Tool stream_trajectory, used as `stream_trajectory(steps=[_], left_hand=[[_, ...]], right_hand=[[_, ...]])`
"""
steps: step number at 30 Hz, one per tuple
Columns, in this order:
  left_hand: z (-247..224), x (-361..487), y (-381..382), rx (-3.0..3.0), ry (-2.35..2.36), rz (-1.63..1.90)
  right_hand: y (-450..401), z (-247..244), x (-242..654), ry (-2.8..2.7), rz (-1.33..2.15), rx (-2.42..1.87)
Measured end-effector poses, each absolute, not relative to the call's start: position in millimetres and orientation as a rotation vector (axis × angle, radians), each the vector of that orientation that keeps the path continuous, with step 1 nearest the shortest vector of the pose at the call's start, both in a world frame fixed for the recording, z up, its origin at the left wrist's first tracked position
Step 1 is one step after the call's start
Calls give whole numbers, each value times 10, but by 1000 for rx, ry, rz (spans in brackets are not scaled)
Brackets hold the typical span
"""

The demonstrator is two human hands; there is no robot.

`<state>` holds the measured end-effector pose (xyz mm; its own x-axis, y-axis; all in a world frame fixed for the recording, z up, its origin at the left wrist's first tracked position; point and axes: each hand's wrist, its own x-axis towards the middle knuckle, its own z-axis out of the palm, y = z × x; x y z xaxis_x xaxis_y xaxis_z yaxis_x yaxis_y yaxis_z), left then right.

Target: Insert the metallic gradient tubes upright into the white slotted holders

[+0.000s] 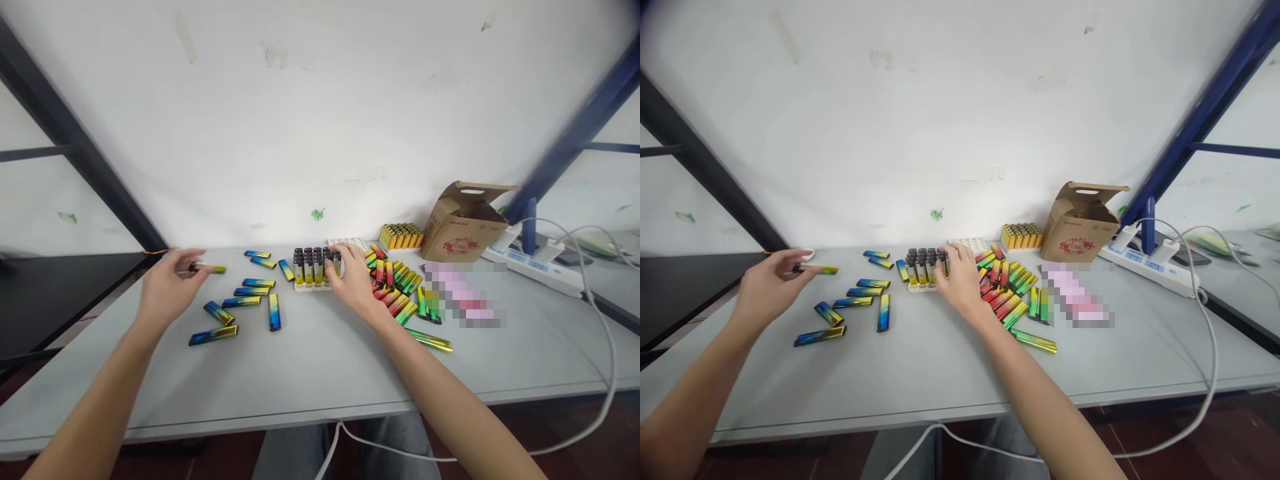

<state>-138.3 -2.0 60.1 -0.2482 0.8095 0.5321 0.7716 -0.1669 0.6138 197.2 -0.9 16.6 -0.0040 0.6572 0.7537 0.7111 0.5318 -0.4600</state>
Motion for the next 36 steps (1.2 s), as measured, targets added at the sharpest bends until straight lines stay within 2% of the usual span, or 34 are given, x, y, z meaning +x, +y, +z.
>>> stream_trajectory(steps=[3, 7, 15, 21, 26, 31, 36], left_hand=[[744, -743, 42, 1953, 1473, 1581], [737, -95, 84, 2157, 1082, 1566], [406, 294, 45, 2227, 1008, 1752], [347, 268, -31, 2181, 1058, 1941], [307, 314, -104, 2270, 1013, 1952], [224, 271, -95, 2339, 897, 1986], [140, 245, -86, 2384, 914, 1830]], right_hand=[[-50, 201, 1960, -1746, -48, -1081], [-95, 224, 1925, -1841, -43, -983], [-97, 169, 1838, -1842, 110, -1056], [-142, 207, 1780, -1827, -31, -1000], [-157, 127, 1728, -1902, -7, -945], [-170, 134, 1747, -1696, 279, -960], [-76, 228, 1873, -1337, 866, -866]])
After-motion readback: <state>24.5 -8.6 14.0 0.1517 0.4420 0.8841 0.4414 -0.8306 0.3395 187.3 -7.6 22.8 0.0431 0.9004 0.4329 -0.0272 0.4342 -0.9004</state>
